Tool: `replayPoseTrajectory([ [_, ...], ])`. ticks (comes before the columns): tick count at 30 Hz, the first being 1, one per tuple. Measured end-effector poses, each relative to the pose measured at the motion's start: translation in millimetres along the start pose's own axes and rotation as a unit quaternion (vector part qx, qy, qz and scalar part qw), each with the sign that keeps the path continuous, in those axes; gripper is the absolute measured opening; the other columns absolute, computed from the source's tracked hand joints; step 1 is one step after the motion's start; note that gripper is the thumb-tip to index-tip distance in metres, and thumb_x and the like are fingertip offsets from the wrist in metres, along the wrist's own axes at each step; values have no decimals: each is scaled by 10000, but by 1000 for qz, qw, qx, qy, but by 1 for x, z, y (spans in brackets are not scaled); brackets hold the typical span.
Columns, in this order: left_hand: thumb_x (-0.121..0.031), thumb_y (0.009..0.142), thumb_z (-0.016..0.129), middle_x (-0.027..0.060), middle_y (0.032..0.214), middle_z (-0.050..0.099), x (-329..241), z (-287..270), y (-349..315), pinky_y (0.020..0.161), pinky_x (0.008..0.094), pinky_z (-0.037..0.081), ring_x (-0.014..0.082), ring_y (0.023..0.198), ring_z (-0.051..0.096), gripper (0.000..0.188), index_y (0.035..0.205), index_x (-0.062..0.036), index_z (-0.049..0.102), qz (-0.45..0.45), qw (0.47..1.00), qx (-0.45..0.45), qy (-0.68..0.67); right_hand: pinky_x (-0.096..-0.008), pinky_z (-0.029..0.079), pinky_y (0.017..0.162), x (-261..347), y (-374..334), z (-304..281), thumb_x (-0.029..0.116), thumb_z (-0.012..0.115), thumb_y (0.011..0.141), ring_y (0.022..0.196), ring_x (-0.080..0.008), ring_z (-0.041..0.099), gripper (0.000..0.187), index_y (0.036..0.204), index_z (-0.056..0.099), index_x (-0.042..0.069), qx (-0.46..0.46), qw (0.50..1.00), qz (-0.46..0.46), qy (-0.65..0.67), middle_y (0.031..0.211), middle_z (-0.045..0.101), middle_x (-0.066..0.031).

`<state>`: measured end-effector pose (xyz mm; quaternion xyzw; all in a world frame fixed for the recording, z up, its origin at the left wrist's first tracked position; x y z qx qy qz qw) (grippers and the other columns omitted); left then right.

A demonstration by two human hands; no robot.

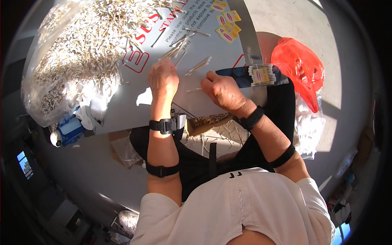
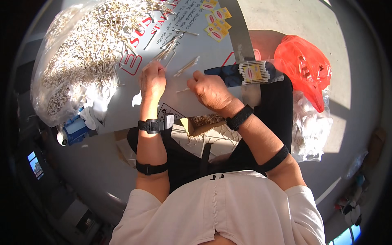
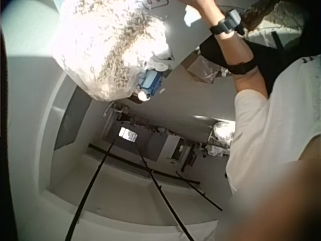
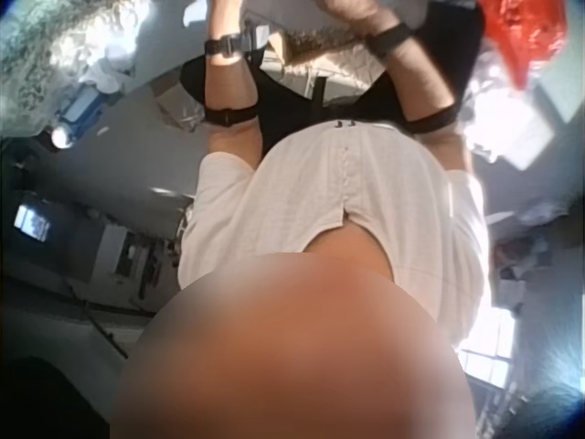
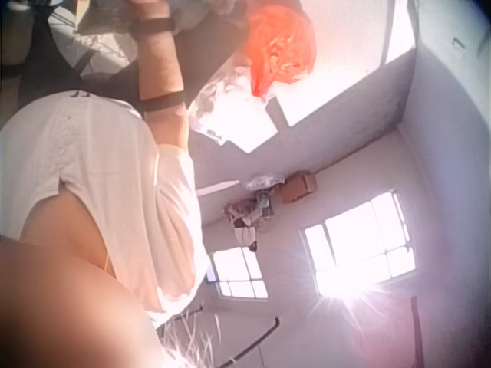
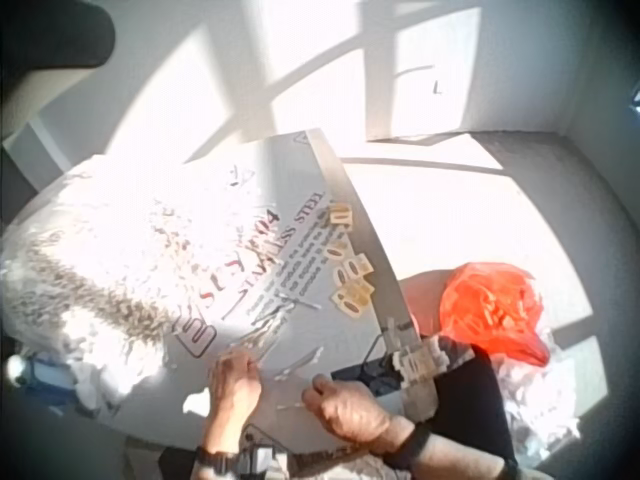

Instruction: Packaging small wooden sticks into sleeves at a production workstation.

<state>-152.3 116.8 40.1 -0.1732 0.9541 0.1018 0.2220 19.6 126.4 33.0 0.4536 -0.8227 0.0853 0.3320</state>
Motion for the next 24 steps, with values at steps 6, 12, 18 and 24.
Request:
replayPoseTrajectory([
  [6, -61, 770, 702, 138, 660, 598, -14, -11, -58, 578, 380, 447, 300, 613, 590, 136, 769, -3, 579, -62, 949, 279, -134, -427, 485, 578, -4, -4, -3, 93, 602, 816, 690, -341, 593, 106, 810, 508, 44, 9, 1000, -10, -19, 818, 504, -125],
  [12, -75, 768, 724, 126, 687, 607, -20, -3, -85, 608, 345, 469, 227, 617, 582, 155, 846, 18, 628, -69, 899, 377, -213, -414, 498, 614, -4, -2, -2, 113, 641, 786, 750, -323, 595, 147, 821, 512, 51, -3, 999, -28, -30, 827, 515, -108],
  [18, -20, 760, 712, 105, 1013, 598, 20, -19, 2, 913, 428, 442, 322, 1056, 537, 262, 1006, -80, 641, 41, 997, -66, -3, -422, 501, 692, 2, 2, -14, 108, 683, 749, 834, -320, 582, 202, 819, 502, 53, -27, 999, -29, -11, 851, 519, -100],
  [24, -96, 779, 691, 89, 931, 578, 15, 10, 34, 877, 412, 445, 315, 968, 528, 115, 869, -67, 625, 8, 999, 7, 37, -420, 499, 697, -10, -3, -13, 97, 666, 755, 838, -324, 575, 182, 808, 496, 56, -31, 999, -8, -2, 854, 519, -102],
])
Point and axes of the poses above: each hand's wrist, its own y-axis towards the middle knuckle, its own z-axis out of the palm, x = y × z, the point moved 8 cm from there along y, towards the middle knuckle
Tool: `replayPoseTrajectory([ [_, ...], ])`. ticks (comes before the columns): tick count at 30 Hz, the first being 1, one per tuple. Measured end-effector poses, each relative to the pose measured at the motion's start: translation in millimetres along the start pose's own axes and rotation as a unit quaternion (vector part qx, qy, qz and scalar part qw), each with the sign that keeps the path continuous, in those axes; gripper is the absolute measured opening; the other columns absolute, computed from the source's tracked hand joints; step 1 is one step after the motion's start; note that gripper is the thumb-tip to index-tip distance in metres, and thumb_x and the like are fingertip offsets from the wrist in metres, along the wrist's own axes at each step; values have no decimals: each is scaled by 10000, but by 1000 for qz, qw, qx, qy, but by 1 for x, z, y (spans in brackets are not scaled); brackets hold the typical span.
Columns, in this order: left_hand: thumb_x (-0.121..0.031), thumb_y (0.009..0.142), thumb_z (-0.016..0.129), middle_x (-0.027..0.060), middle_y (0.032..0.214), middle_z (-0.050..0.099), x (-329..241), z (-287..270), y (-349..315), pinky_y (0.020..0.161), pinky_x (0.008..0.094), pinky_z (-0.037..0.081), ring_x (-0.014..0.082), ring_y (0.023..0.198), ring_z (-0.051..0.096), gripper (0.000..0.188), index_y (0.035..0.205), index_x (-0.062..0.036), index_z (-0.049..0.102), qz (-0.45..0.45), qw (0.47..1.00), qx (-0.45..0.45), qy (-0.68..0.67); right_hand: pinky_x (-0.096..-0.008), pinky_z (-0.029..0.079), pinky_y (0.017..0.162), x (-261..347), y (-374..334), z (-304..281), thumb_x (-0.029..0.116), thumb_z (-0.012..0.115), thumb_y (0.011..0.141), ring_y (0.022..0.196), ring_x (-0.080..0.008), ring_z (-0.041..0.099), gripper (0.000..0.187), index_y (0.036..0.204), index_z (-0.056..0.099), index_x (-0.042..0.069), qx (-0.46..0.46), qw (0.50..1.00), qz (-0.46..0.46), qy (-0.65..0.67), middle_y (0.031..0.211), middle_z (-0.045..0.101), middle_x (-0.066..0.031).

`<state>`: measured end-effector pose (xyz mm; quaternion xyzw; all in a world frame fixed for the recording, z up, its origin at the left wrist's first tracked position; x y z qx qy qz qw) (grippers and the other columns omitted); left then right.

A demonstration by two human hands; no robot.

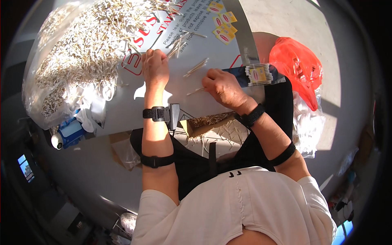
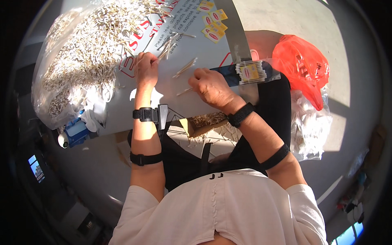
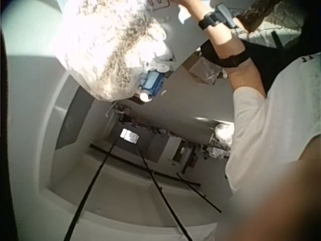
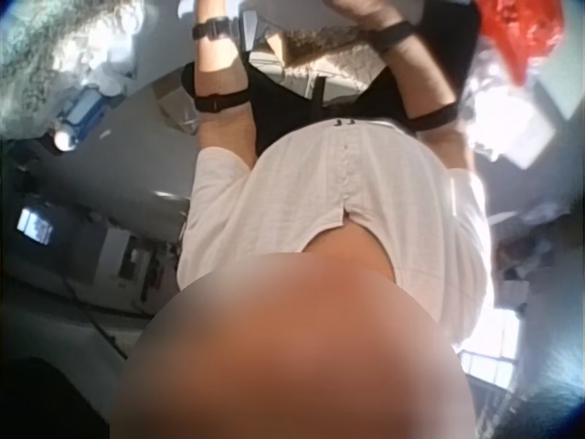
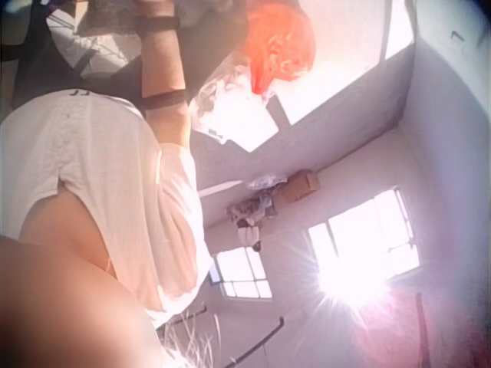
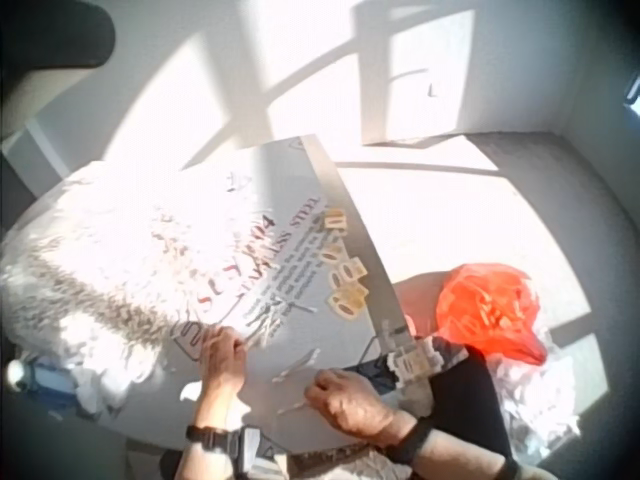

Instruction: Packaging small wooden sticks into sleeves at a production workstation.

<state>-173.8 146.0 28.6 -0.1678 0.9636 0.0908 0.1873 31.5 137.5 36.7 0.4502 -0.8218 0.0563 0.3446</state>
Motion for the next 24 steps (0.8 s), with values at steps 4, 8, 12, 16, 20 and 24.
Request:
replayPoseTrajectory([
  [4, -98, 775, 688, 76, 900, 585, -11, 6, 0, 868, 404, 445, 304, 957, 532, 86, 817, -63, 621, 34, 996, 74, -32, -427, 498, 687, -2, -1, 1, 100, 635, 773, 832, -332, 579, 156, 802, 490, 53, 11, 1000, 2, 11, 843, 521, -110],
  [8, -82, 753, 704, 61, 895, 593, -27, 16, 3, 876, 398, 445, 294, 970, 542, 99, 831, -72, 643, 41, 985, 145, -79, -434, 501, 688, -3, 0, 0, 112, 573, 798, 829, -337, 591, 69, 799, 539, 51, 16, 1000, 5, 15, 826, 540, -117],
  [12, -70, 730, 723, 52, 945, 593, -50, 0, 16, 897, 399, 438, 287, 1006, 543, 155, 872, -88, 663, 125, 986, -6, -109, -427, 501, 679, -1, 1, 0, 104, 607, 789, 821, -338, 589, 108, 802, 513, 51, 10, 1000, 6, 20, 824, 528, -114],
  [16, -64, 734, 712, 56, 959, 586, -72, 15, 22, 893, 410, 432, 286, 996, 536, 145, 864, -88, 653, 170, 981, 20, -91, -431, 513, 691, -1, 0, -5, 92, 638, 770, 842, -343, 610, 123, 839, 543, 58, 5, 998, 21, 53, 848, 551, -115],
  [20, -64, 737, 692, 64, 929, 579, -67, 26, 24, 865, 418, 429, 289, 961, 528, 112, 836, -80, 641, 170, 981, 67, -69, -418, 522, 694, -18, 12, -30, 59, 650, 770, 843, -339, 621, 151, 908, 587, 69, -74, 985, 118, 99, 874, 567, -108],
  [24, -53, 744, 672, 71, 901, 589, -52, 14, 23, 854, 416, 430, 299, 930, 533, 86, 820, -70, 637, 125, 991, 29, -45, -397, 530, 707, -40, 39, -51, 4, 606, 788, 845, -313, 629, 202, 960, 646, 104, -151, 985, 84, 7, 894, 578, -87],
])
Point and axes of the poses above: each hand's wrist, its own y-axis towards the middle knuckle, its own z-axis out of the palm, x = y × z, the point moved 8 cm from there along y, towards the middle knuckle
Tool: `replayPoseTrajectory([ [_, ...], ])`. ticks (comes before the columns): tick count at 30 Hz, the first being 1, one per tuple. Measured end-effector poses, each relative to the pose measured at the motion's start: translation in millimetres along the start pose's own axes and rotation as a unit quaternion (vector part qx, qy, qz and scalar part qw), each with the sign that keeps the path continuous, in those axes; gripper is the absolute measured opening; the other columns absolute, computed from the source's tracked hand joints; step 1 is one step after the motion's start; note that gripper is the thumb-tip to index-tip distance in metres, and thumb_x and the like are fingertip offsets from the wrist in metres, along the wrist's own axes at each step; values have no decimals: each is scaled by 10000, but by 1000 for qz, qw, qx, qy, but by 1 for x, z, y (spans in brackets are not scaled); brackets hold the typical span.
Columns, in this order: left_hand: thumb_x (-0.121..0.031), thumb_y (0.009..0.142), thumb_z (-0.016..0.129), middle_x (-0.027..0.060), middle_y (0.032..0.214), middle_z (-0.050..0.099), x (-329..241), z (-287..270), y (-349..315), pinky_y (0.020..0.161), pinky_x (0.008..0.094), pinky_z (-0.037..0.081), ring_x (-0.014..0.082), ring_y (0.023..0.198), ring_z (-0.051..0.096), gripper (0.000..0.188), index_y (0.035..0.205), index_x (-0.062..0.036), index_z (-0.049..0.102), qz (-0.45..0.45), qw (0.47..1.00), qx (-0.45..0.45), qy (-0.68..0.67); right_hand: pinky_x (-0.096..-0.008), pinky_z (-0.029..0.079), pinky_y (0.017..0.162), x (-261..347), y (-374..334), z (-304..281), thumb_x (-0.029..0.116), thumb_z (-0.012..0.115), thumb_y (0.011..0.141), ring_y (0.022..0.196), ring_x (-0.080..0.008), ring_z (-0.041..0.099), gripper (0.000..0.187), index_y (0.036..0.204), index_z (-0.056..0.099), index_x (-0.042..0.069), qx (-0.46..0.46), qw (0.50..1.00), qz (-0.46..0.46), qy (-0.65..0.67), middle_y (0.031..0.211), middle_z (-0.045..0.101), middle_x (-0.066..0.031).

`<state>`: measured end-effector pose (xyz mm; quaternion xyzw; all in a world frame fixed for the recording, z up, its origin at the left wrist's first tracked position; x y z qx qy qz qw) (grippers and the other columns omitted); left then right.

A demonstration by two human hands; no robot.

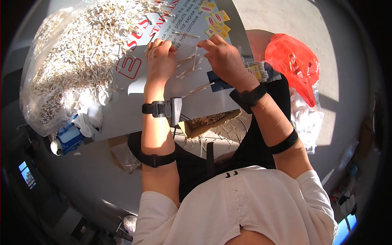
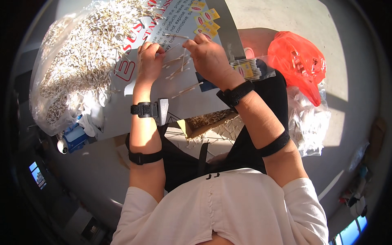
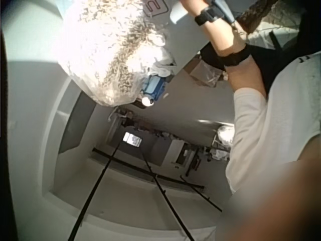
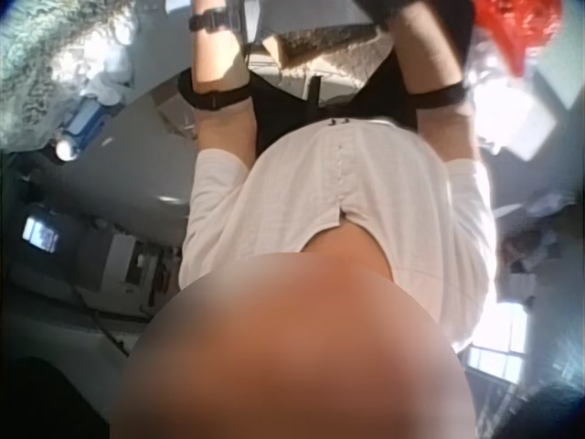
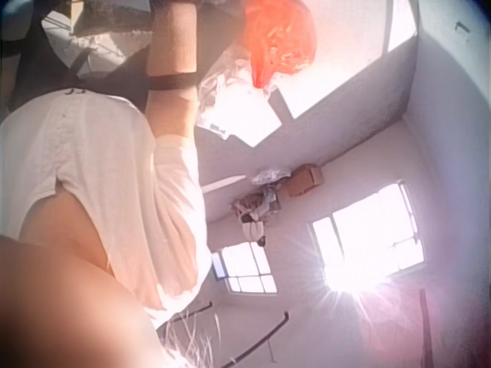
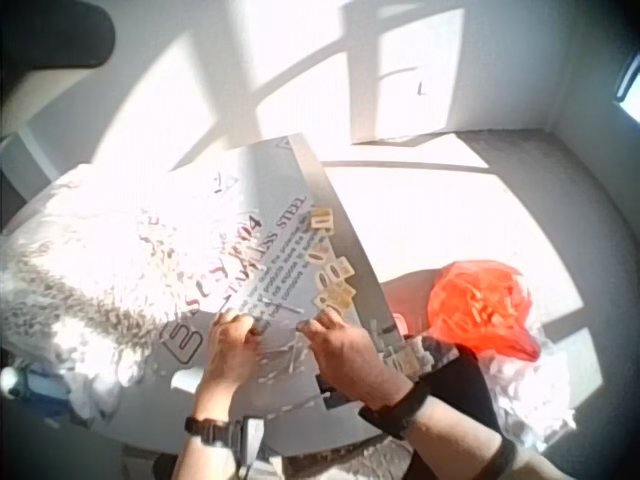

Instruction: Packaging small wooden sticks into sleeves at a production workstation.

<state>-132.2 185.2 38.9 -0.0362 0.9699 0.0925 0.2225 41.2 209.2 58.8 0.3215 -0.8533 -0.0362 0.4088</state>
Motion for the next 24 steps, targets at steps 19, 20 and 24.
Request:
replayPoseTrajectory([
  [19, -34, 742, 701, 61, 873, 585, -10, -1, -46, 853, 409, 441, 295, 932, 547, 116, 826, -67, 627, -32, 998, -35, -47, -424, 543, 716, -11, 11, 19, 90, 627, 792, 831, -346, 644, 59, 787, 598, 38, 29, 996, 0, -86, 883, 606, -162],
  [20, -41, 743, 704, 65, 882, 594, -3, -7, -47, 845, 412, 444, 299, 928, 548, 118, 834, -63, 632, -44, 994, -72, -70, -424, 543, 716, -8, 12, 20, 90, 627, 792, 831, -346, 644, 59, 787, 598, 38, 27, 996, -1, -85, 883, 606, -162],
  [24, -46, 758, 693, 114, 938, 631, 48, -31, -29, 859, 428, 444, 324, 944, 551, 121, 865, -42, 636, -145, 976, -161, -22, -417, 528, 762, -7, 28, 28, 151, 659, 820, 854, -336, 636, 132, 875, 598, 48, 84, 993, 55, -63, 945, 619, -111],
])
Point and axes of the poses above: each hand's wrist, its own y-axis towards the middle knuckle, its own z-axis out of the palm, x = y × z, the point moved 8 cm from there along y, towards the middle knuckle
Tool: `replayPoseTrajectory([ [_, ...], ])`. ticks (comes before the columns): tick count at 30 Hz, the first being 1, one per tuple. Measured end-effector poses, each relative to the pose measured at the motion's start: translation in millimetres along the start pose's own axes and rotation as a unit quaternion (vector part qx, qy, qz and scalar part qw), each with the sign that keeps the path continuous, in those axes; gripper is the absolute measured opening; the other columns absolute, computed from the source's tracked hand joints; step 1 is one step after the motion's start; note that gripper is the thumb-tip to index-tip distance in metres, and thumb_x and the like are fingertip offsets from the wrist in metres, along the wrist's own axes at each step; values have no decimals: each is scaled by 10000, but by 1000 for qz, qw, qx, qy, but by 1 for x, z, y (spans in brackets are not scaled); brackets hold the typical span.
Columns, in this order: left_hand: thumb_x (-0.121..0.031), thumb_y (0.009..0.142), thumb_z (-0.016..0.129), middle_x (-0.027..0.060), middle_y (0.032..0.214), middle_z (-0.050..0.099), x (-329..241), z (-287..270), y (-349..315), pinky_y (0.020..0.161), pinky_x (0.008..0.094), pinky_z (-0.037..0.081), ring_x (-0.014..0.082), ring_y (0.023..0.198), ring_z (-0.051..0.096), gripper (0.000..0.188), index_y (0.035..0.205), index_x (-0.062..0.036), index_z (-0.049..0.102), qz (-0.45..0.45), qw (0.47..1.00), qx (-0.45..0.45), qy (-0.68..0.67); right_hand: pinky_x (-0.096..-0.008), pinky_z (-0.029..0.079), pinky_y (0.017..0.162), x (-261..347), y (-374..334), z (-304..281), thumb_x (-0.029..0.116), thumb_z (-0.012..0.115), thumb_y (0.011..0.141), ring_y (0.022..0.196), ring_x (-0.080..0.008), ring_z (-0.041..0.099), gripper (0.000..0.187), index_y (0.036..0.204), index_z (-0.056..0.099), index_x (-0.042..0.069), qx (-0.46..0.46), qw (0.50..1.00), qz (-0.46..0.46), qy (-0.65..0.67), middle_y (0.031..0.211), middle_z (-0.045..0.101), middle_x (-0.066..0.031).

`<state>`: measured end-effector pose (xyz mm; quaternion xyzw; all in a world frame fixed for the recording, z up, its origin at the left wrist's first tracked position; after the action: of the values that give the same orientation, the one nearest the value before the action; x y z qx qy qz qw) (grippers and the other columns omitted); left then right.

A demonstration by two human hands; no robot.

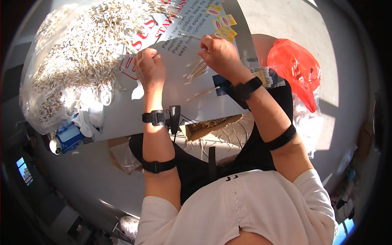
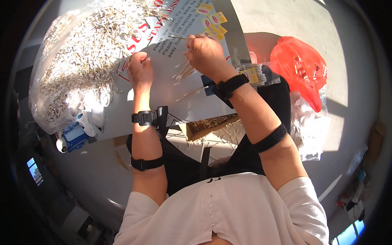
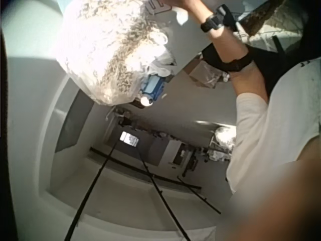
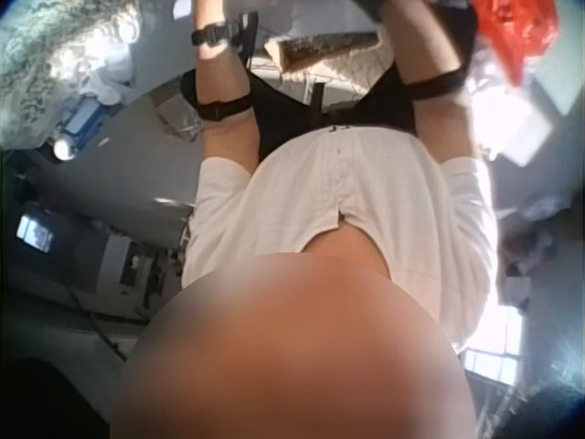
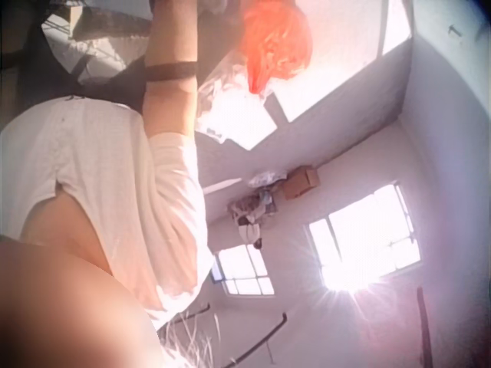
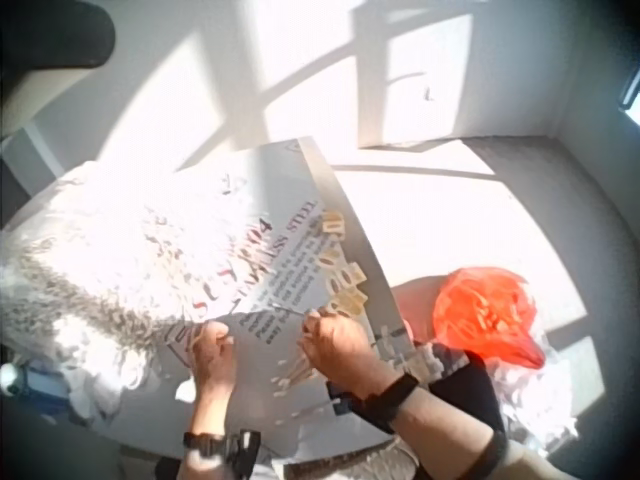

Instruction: Packaging small wooden sticks into sleeves at a production workstation.

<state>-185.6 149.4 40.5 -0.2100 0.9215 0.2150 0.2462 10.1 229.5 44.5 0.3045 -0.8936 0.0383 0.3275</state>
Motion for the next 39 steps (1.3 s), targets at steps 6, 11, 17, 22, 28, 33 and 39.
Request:
replayPoseTrajectory([
  [6, -82, 794, 629, 147, 940, 637, 14, 20, 41, 893, 438, 429, 354, 953, 551, 99, 875, -25, 627, 14, 992, 98, 78, -429, 525, 735, -15, 31, 12, 150, 646, 838, 875, -336, 633, 98, 881, 585, 86, -43, 996, 12, -84, 973, 596, -109],
  [11, -66, 789, 609, 135, 911, 625, -14, 33, 28, 867, 430, 437, 339, 938, 549, 65, 835, -30, 635, 93, 985, 136, 47, -435, 519, 722, -11, 23, 24, 112, 629, 834, 873, -331, 629, 60, 826, 570, 108, 39, 994, -81, -61, 933, 575, -93],
  [17, -30, 740, 692, 82, 901, 582, -55, 39, -13, 866, 390, 456, 301, 988, 545, 127, 853, -73, 653, 167, 960, 222, 22, -425, 512, 720, -6, -5, 20, 81, 628, 816, 847, -328, 623, 64, 798, 568, 92, 129, 980, -150, -31, 921, 571, -87],
  [22, -54, 821, 639, 62, 1063, 582, -56, 35, -54, 986, 406, 420, 284, 1093, 524, 128, 947, -63, 663, 109, 967, 229, -36, -392, 490, 894, -12, -38, -12, -20, 574, 840, 1044, -299, 598, 164, 978, 646, 33, -72, 978, -69, 186, 1088, 599, -105],
  [28, -280, 1013, 475, 189, 1438, 405, -28, 16, -104, 1123, 424, 303, 299, 1355, 374, 462, 1354, 30, 445, -57, 919, -88, -380, -308, 373, 1050, -10, -78, 7, 55, 483, 983, 1262, -259, 485, 317, 1294, 523, 2, -160, 904, 34, 394, 1396, 460, -167],
  [33, -325, 1022, 464, 205, 1491, 350, -50, 40, -100, 1145, 438, 271, 311, 1395, 334, 517, 1389, 34, 406, -61, 904, -42, -422, -309, 374, 1046, -2, -78, 26, 104, 493, 1003, 1266, -241, 478, 318, 1287, 510, -38, -164, 893, 56, 416, 1378, 487, -165],
  [39, -129, 897, 614, 150, 1282, 546, -42, 18, -89, 1046, 436, 376, 318, 1229, 475, 309, 1178, -4, 578, -14, 957, -46, -286, -249, 423, 989, -31, -83, 16, 33, 537, 979, 1140, -134, 542, 246, 1214, 593, -14, -178, 851, 101, 484, 1300, 551, -84],
])
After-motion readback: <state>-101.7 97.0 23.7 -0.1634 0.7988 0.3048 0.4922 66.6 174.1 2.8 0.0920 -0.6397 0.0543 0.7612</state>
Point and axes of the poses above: each hand's wrist, its own y-axis towards the middle knuckle, its own z-axis out of the palm, x = y × z, the point moved 8 cm from there along y, towards the middle knuckle
